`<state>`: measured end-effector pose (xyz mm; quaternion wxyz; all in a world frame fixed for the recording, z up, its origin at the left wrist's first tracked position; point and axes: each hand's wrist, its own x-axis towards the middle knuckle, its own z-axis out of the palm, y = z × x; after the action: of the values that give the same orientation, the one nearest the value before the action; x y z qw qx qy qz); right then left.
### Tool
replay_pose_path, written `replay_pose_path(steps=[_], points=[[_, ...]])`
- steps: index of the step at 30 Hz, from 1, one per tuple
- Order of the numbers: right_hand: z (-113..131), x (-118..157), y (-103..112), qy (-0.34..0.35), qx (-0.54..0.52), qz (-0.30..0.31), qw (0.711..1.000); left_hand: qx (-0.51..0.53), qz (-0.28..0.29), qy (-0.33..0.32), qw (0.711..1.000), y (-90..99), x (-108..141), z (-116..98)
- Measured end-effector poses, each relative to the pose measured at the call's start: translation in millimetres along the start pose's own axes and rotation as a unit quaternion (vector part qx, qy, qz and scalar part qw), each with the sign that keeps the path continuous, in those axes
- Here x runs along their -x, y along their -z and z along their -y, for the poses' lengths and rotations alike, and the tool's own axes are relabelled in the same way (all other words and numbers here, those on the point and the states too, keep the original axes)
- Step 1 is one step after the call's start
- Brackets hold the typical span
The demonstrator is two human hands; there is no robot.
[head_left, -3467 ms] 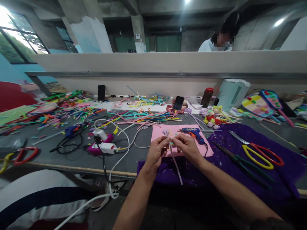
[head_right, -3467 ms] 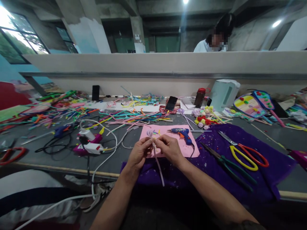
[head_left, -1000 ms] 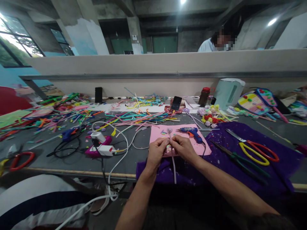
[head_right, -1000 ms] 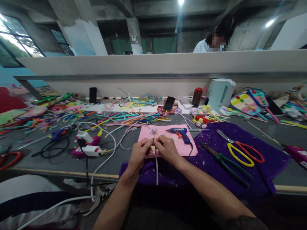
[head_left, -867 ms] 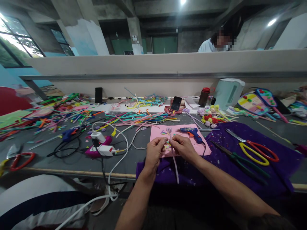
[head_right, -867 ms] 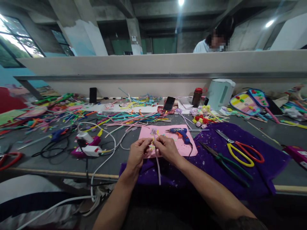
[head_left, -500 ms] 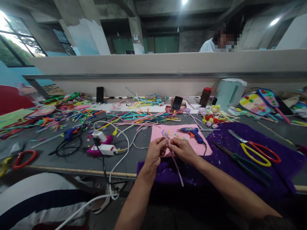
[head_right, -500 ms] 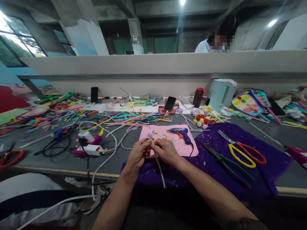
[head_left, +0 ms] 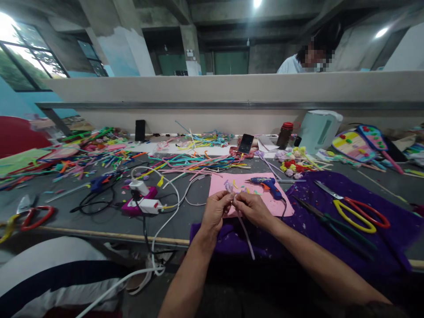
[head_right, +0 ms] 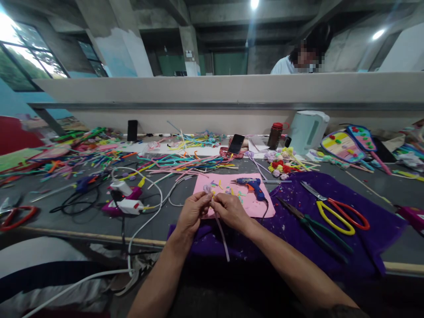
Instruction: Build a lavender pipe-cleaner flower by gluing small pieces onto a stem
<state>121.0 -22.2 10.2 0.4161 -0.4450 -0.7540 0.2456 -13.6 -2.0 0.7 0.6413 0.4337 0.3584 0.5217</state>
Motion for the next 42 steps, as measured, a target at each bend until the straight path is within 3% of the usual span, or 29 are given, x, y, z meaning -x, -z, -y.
replay_pose_path(steps=[8, 16, 25, 31, 42], points=[[0.2, -0.6, 1.8, 0.010, 0.015, -0.012, 1.000, -0.006, 0.001, 0.004, 1.000, 1.2, -0.7, 2.0], [-0.6, -0.4, 2.6, -0.003, -0.041, 0.003, 0.999, 0.007, 0.006, 0.035, 0.999, 0.4, 1.0, -3.9], [-1.6, 0.8, -0.4, -0.094, -0.170, 0.068, 0.979, 0.013, -0.007, 0.016, 1.000, 0.2, 0.2, -2.4], [-1.8, -0.2, -1.3, -0.079, -0.142, 0.030, 0.986, 0.025, -0.021, 0.026, 0.999, 0.1, -0.4, -1.6], [-1.9, 1.0, -2.4, -0.075, -0.129, 0.033, 0.988, 0.058, -0.007, 0.028, 0.998, 1.5, -1.2, -1.3]])
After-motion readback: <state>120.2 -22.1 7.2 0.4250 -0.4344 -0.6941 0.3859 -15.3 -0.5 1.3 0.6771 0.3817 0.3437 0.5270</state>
